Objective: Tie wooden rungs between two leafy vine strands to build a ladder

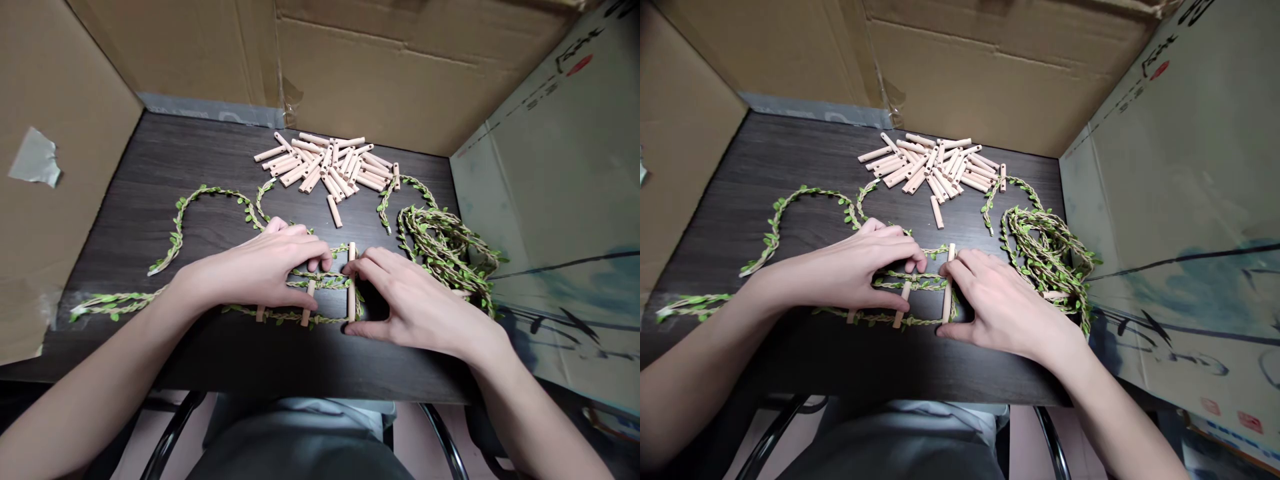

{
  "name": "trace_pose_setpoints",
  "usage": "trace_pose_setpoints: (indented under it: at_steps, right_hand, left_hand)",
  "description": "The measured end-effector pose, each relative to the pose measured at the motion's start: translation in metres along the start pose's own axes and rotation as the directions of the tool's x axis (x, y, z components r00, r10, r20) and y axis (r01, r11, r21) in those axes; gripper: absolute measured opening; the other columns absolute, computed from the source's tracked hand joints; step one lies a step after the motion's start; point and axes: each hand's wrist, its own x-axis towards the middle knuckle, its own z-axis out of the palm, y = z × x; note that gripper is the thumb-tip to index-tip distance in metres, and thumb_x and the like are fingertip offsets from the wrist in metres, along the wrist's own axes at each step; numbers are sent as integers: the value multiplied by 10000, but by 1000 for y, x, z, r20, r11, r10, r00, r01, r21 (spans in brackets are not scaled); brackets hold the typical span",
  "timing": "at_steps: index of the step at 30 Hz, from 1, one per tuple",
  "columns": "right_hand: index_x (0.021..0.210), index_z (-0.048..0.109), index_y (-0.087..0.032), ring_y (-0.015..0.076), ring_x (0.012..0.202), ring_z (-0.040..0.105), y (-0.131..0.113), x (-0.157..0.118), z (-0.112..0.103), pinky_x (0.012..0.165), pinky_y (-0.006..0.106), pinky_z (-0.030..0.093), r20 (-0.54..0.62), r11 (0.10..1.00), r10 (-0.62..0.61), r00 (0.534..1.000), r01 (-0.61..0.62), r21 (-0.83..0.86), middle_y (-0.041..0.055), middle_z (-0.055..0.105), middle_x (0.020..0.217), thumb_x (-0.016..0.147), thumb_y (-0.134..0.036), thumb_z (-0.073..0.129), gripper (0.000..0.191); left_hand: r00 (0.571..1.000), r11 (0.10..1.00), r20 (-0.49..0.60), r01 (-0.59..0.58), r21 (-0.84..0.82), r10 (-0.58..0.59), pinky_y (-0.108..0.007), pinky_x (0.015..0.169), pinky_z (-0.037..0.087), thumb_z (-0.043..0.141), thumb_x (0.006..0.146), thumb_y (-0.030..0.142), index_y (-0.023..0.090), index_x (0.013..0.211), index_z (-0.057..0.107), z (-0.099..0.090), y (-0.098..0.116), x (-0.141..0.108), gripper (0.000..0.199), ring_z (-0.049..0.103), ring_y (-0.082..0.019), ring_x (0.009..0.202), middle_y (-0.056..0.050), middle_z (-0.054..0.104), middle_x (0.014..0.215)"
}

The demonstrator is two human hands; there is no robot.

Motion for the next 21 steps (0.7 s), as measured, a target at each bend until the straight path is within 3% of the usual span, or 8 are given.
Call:
trace_pose_setpoints:
  at_steps: [21]
  right_hand:
    - [1188, 545, -195, 307, 1058, 601, 0, 1, -1, 873, 455, 540, 2, 1000, 8, 1000, -8, -2, 101, 598, 1114, 871, -533, 756, 509]
  left_hand:
    - [1000, 1000, 9, -6, -26, 6, -319, 875, 263, 778, 879, 492, 262, 1079, 631, -4, 2, -2, 338, 538, -219, 997, 12, 665, 1034]
